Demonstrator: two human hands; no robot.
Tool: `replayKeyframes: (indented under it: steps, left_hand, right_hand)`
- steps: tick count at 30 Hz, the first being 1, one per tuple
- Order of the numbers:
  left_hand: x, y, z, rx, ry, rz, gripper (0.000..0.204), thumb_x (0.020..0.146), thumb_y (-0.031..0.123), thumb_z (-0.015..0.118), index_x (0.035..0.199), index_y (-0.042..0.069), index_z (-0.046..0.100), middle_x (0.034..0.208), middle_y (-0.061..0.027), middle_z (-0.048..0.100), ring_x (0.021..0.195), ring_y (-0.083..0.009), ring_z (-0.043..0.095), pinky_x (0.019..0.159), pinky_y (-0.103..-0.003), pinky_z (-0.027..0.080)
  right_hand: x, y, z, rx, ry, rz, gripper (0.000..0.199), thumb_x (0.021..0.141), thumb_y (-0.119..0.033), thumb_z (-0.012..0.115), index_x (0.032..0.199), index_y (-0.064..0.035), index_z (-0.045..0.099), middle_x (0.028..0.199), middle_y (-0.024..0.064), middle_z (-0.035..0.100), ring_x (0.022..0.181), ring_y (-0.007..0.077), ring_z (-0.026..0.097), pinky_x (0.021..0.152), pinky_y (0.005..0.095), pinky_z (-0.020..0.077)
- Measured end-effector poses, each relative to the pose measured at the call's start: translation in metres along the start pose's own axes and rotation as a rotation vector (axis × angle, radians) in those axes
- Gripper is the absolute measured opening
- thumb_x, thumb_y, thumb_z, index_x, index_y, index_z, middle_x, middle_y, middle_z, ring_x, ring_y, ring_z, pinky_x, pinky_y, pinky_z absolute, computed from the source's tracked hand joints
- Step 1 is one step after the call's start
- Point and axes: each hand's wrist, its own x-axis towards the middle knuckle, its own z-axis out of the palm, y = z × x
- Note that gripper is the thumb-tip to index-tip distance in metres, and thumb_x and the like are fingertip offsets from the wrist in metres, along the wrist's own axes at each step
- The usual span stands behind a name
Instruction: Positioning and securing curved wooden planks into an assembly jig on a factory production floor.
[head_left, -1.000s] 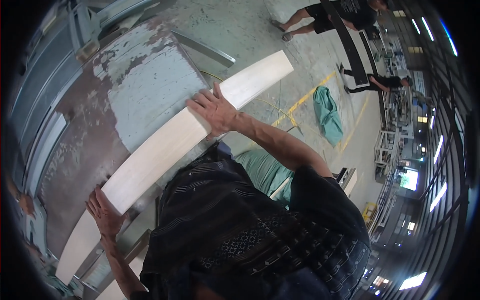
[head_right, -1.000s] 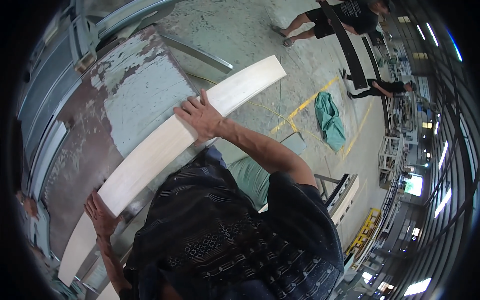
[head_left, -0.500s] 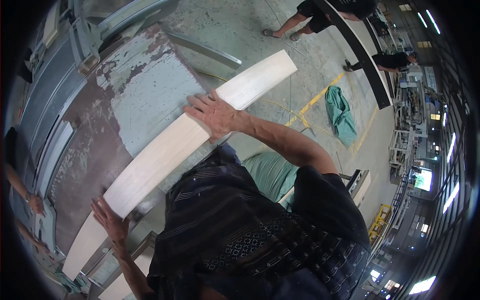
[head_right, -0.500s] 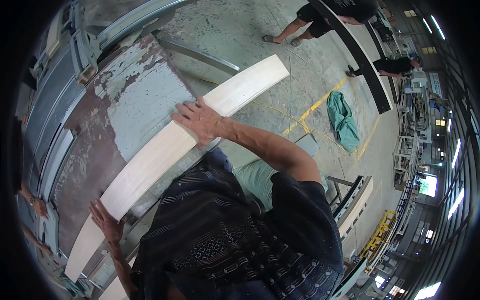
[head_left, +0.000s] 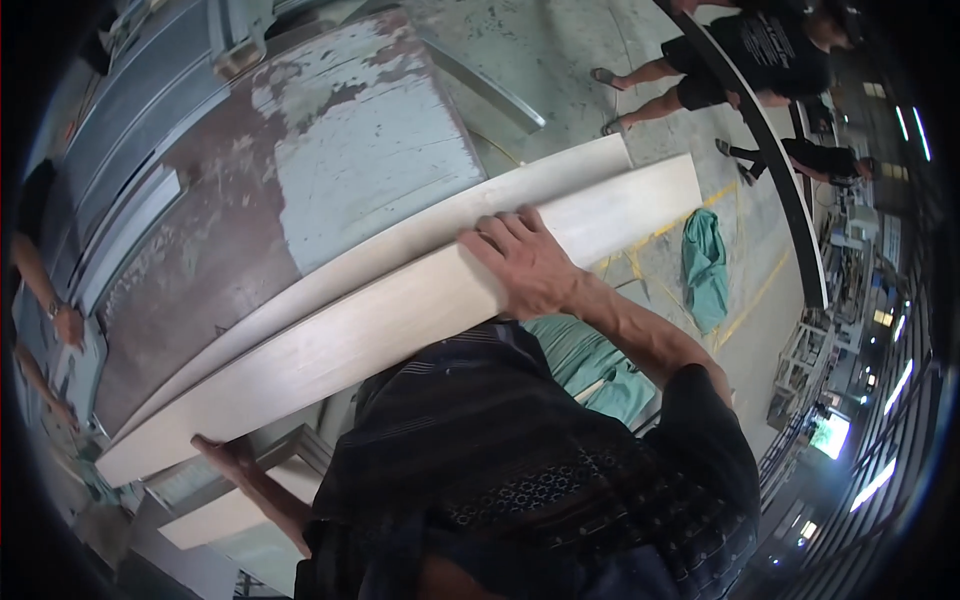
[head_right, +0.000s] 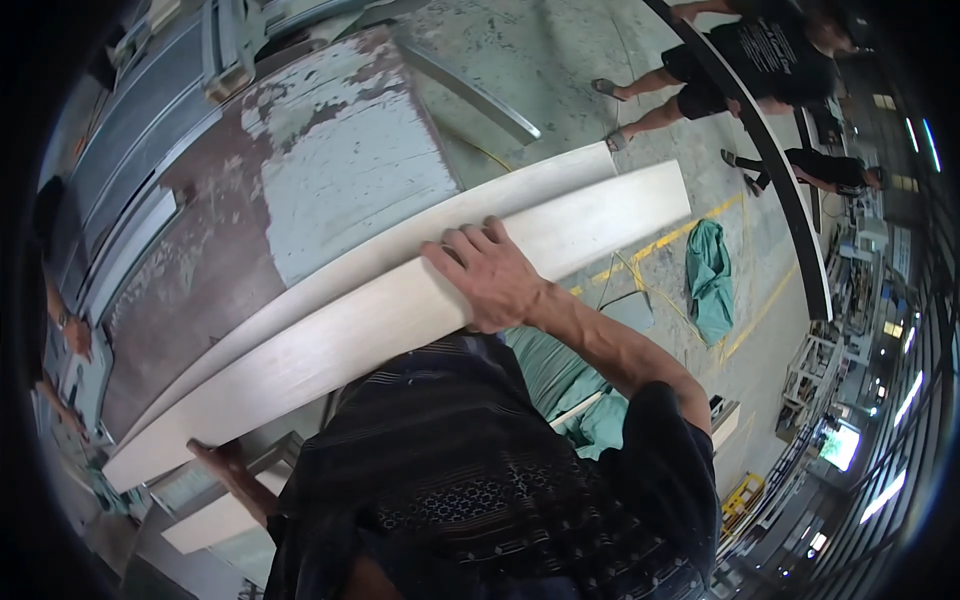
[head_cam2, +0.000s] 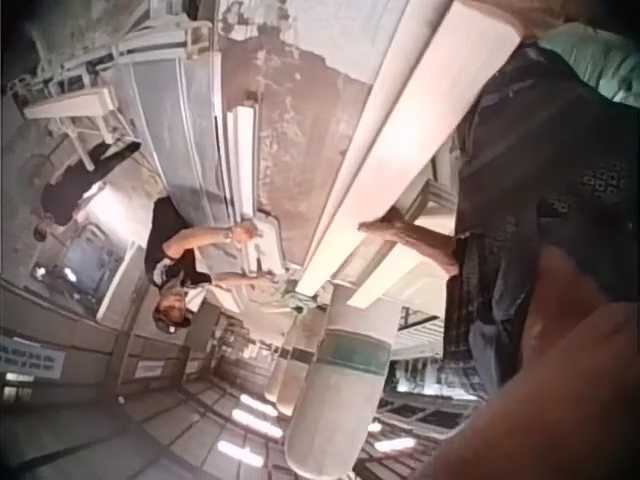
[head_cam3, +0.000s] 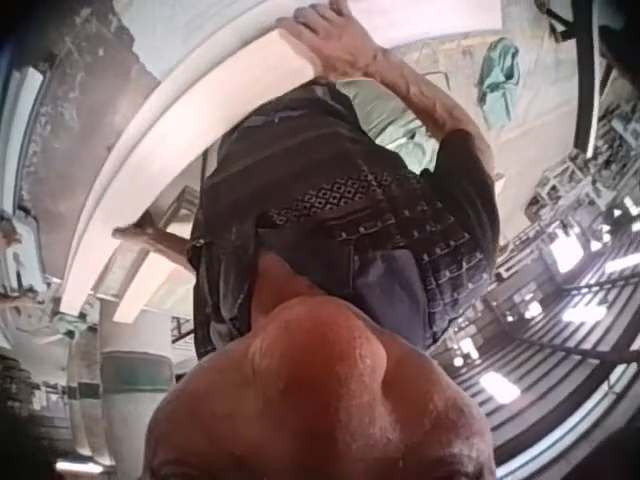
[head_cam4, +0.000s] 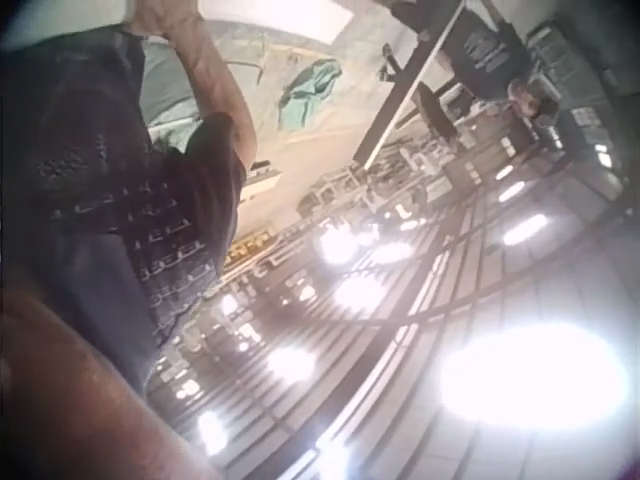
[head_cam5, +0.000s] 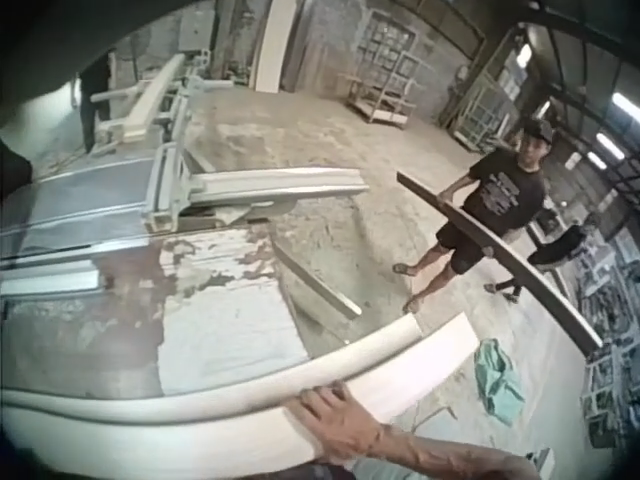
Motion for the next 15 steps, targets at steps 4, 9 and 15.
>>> replayKeyframes:
  steps: [4,9,15]
  left_hand:
    - [-0.012,-0.009,0.02,0.103,0.038,-0.019,0.054,0.098,0.045,0.045,0.136,0.007,0.054,0.13,-0.0103,0.062,0.119,-0.0309,0.058,0.104,-0.05,0.047]
    - [-0.007,-0.019,0.007,0.1,0.065,-0.01,0.061,0.099,0.054,0.045,0.141,0.01,0.051,0.137,-0.01,0.059,0.127,-0.0304,0.054,0.107,-0.052,0.045]
    - [0.014,-0.038,-0.009,-0.011,0.162,0.044,0.058,0.101,0.051,0.046,0.141,0.009,0.049,0.134,-0.0084,0.06,0.121,-0.0292,0.058,0.105,-0.047,0.048]
  right_hand:
    - [-0.008,-0.002,0.028,0.061,-0.073,0.0,0.095,0.054,-0.021,0.08,0.141,-0.0008,0.046,0.129,0.0213,0.052,0.118,0.0382,0.051,0.104,0.0546,0.0354]
    - [-0.016,-0.002,0.044,-0.024,-0.083,0.031,0.102,0.053,-0.022,0.082,0.144,-0.0005,0.042,0.138,0.0242,0.047,0.122,0.0415,0.048,0.109,0.0576,0.0316]
    - [-0.02,-0.004,0.057,-0.012,-0.177,0.084,0.101,0.059,-0.029,0.077,0.147,0.0028,0.038,0.141,0.0268,0.044,0.13,0.0465,0.041,0.113,0.0621,0.0253]
